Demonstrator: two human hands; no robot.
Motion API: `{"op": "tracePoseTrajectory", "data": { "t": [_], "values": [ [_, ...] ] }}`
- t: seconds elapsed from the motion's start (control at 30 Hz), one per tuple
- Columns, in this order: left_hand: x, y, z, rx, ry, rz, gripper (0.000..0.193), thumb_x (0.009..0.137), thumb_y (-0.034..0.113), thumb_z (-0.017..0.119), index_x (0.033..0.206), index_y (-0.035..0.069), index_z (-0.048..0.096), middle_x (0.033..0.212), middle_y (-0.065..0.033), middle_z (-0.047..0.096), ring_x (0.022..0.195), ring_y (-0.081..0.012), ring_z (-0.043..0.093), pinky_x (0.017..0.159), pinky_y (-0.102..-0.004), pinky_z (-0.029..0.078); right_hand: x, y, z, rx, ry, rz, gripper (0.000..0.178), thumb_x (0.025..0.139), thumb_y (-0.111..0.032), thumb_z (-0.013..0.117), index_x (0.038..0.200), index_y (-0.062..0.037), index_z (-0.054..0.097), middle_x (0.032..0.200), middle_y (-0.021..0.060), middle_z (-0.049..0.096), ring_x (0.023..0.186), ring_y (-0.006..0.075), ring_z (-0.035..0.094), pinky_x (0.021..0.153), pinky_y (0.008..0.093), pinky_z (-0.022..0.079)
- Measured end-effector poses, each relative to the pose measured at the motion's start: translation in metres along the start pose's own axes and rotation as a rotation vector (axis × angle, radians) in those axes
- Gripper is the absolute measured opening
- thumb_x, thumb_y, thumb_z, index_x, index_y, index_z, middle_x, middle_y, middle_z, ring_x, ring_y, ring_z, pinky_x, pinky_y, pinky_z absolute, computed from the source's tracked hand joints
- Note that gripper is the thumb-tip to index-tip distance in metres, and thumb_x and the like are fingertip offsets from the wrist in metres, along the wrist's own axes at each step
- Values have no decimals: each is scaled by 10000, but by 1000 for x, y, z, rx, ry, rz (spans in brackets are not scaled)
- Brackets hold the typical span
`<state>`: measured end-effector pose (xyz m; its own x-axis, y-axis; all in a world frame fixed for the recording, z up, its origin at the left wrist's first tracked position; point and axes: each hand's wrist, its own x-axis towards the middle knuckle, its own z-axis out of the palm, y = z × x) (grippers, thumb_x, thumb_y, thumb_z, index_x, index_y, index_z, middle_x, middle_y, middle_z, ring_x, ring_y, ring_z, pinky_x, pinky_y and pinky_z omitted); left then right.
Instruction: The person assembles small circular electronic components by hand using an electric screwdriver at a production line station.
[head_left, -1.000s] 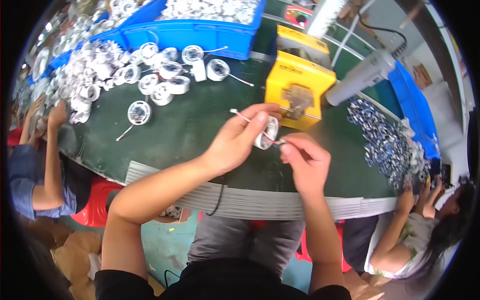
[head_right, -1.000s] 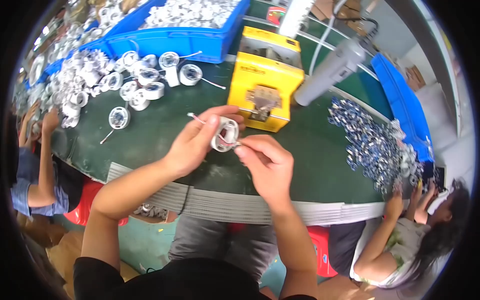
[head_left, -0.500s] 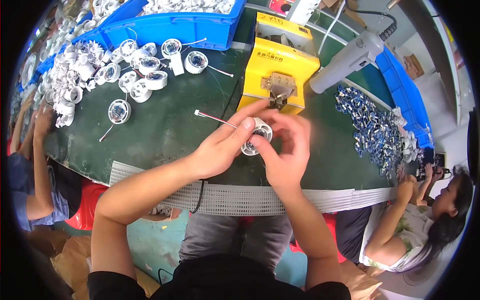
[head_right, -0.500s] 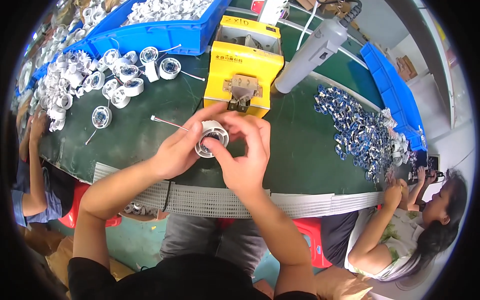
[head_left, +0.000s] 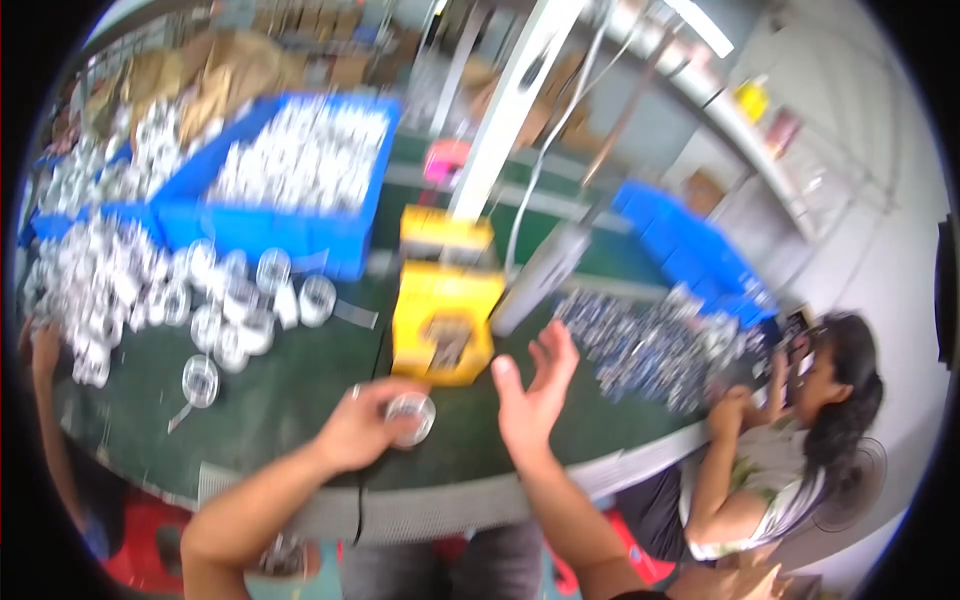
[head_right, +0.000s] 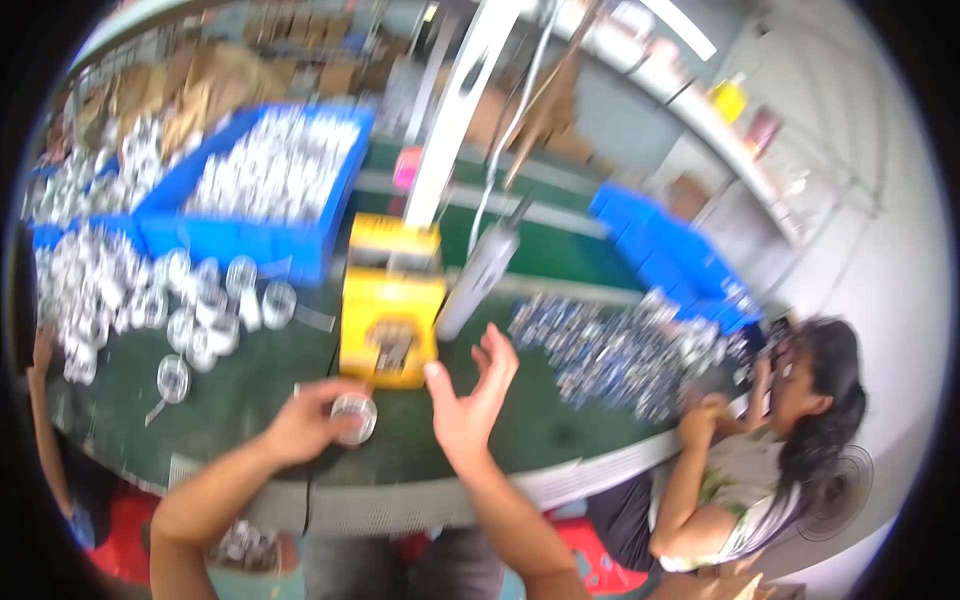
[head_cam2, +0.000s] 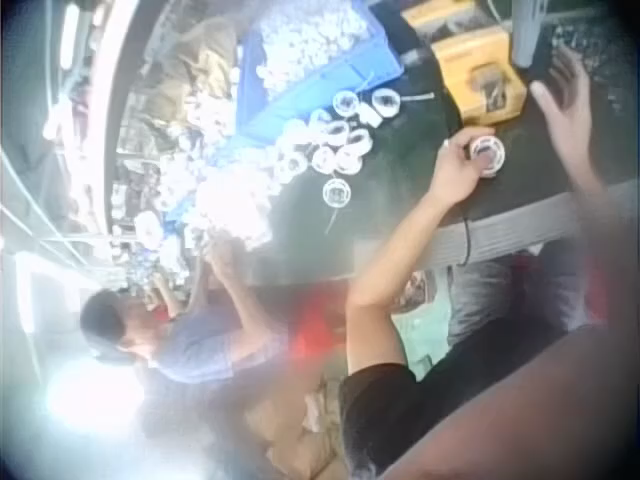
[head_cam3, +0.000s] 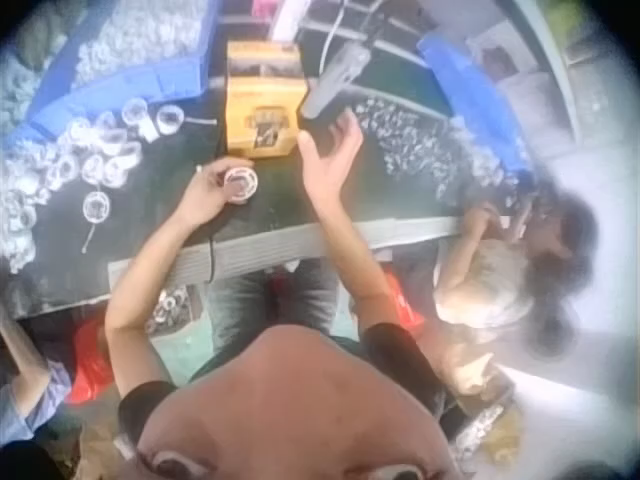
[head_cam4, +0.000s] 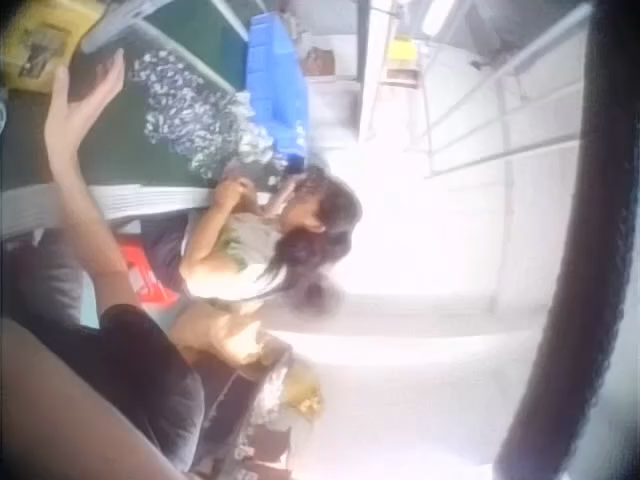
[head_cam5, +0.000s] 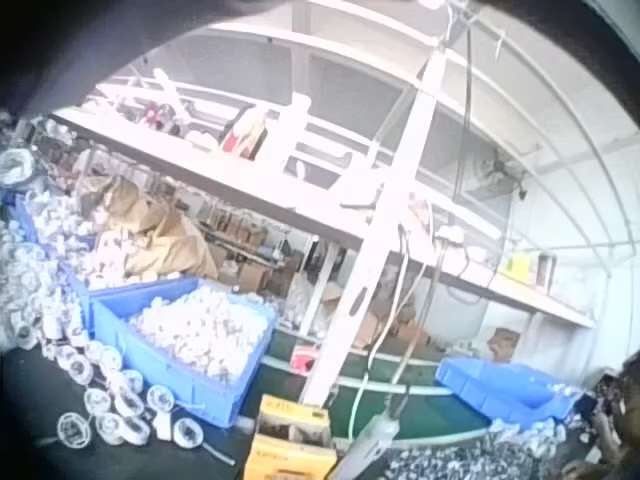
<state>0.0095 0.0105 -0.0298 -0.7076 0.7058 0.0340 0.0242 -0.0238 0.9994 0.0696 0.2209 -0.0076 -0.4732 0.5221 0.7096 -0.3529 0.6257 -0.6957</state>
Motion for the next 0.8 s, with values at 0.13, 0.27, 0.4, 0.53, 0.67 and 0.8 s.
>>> {"op": "tracePoseTrajectory", "data": {
  "t": [0.13, 0.27, 0.4, 0.53, 0.67, 0.8],
  "values": [
    [0, -18, 3, -348, -104, -216, 273, 879, -21, 634, 1106, 9, 486, 1053, -104, 578, 945, -226, 631, 744, -444, 626, 45, 41, -7, 108, -328, 230, 774, 801, -205, 780, 1391, 26, 336, 1152, 173, 630, 1027, 203, 622, 895, 327, 489],
    [-9, -17, 3, -416, -76, -313, 268, 921, 6, 588, 1154, -2, 455, 1057, -144, 586, 927, -282, 656, 769, -459, 614, 49, 6, -7, -129, -222, 80, 441, 809, -252, 770, 1071, -2, 519, 864, 124, 676, 720, 150, 644, 662, 324, 522],
    [2, -20, 2, -410, -65, -325, 292, 945, 21, 545, 1226, -31, 487, 1058, -182, 599, 927, -371, 667, 812, -492, 597, 65, -38, 5, 568, -90, 236, 479, 897, -71, 584, 1324, -50, 368, 662, 54, 506, 534, 147, 517, 470, 291, 442],
    [6, -23, 3, -461, -19, -289, 288, 963, 41, 521, 1241, -25, 491, 1081, -160, 601, 955, -333, 653, 828, -491, 591, 69, -54, 25, 666, -141, 354, 473, 885, -68, 592, 1314, -23, 398, 605, 34, 488, 434, 140, 461, 438, 271, 401],
    [14, -28, 2, -383, -43, -205, 240, 950, 23, 512, 1186, 2, 550, 1036, -111, 614, 924, -237, 642, 773, -388, 595, 67, -59, 47, 523, -105, 227, 428, 879, -96, 602, 1256, 4, 427, 583, 19, 477, 429, 124, 457, 428, 264, 370],
    [15, -8, 2, -364, -43, -278, 287, 967, 76, 482, 1240, -9, 501, 1039, -123, 601, 857, -232, 657, 757, -381, 601, 66, -47, 62, 491, -7, 31, 494, 891, -41, 594, 1332, 36, 386, 675, 28, 526, 489, 104, 509, 470, 248, 415]
  ]
}}
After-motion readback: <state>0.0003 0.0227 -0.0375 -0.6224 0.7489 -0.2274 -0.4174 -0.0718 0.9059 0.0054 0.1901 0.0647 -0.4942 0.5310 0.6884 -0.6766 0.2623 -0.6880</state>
